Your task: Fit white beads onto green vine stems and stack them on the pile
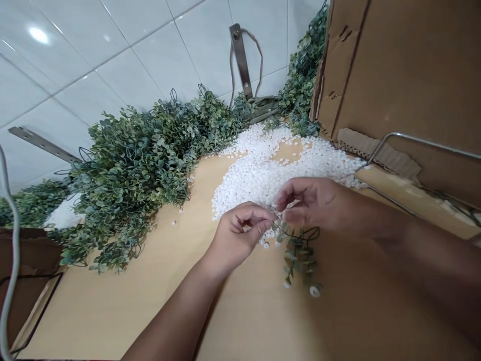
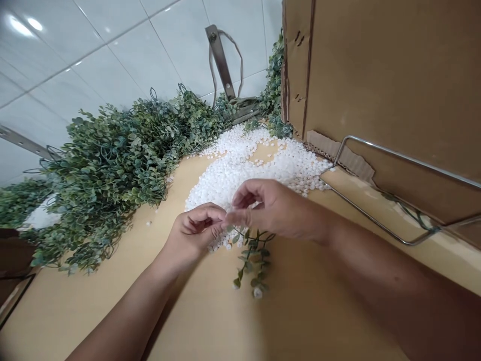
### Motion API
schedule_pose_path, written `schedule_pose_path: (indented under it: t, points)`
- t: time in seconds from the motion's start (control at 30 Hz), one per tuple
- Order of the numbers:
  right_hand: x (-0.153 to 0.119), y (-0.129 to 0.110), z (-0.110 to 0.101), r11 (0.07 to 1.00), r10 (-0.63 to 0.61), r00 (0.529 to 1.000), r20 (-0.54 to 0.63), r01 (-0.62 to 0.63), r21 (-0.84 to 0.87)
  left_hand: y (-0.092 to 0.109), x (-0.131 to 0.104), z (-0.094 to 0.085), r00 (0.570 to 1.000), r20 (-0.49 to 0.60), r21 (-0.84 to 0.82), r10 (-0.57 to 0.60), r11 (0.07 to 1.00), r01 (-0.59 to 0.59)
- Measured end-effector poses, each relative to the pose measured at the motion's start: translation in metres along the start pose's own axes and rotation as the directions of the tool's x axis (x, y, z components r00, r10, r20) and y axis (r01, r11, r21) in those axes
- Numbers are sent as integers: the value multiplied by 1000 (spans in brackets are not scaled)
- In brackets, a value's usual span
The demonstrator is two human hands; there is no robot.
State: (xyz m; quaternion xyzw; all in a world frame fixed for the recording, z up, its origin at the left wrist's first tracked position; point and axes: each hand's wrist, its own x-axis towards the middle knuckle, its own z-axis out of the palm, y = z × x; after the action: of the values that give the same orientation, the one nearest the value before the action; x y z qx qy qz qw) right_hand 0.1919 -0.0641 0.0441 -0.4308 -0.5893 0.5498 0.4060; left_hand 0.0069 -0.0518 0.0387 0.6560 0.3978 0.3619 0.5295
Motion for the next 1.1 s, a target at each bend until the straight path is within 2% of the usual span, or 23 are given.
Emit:
schedule_pose_path:
  t: [0.17,0.23,0.33,0.4,0.47,0.53,0.6,0.73,0.83,0.93,1.03,1.1]
  points:
    - [-2,5,20,921,29,997,71,1,-388,-1,2,0,992,-71,-186,-101,979,86]
    - [-2,4,22,899,-7,997,82,43,-437,0,3,1,991,-80,-189,-107,978,90]
    - [-2,2,21,905,-55,997,52,72,-419,-2,3,-1,992,-95,-145,-88,987,73]
    - [-2,1,18,919,-62,998,-3,56,-391,-5,4,-5,994,-99,-55,-54,997,49]
    - [-1,1,15,925,-70,996,-53,44,-377,-10,5,-13,997,-79,150,-2,989,13]
    - [-1,0,13,924,-95,993,-76,59,-378,-15,6,-22,998,-26,412,58,910,-42]
    - [-1,-1,12,916,-117,991,-60,84,-391,-18,6,-29,996,48,604,80,792,-92]
    - [-1,0,13,904,-71,997,-12,59,-423,-19,8,-33,988,131,763,80,628,-152]
    - [-1,4,13,921,-5,1000,-9,1,-390,-19,8,-31,984,144,809,106,560,-179]
    - [-1,7,13,939,1,1000,21,6,-344,-18,9,-28,985,118,768,124,617,-170]
    - [-1,8,15,946,-8,997,75,32,-322,-17,8,-25,994,-6,624,105,778,-78]
    - [-2,8,17,944,6,996,91,25,-330,-16,8,-23,994,-105,444,40,896,11]
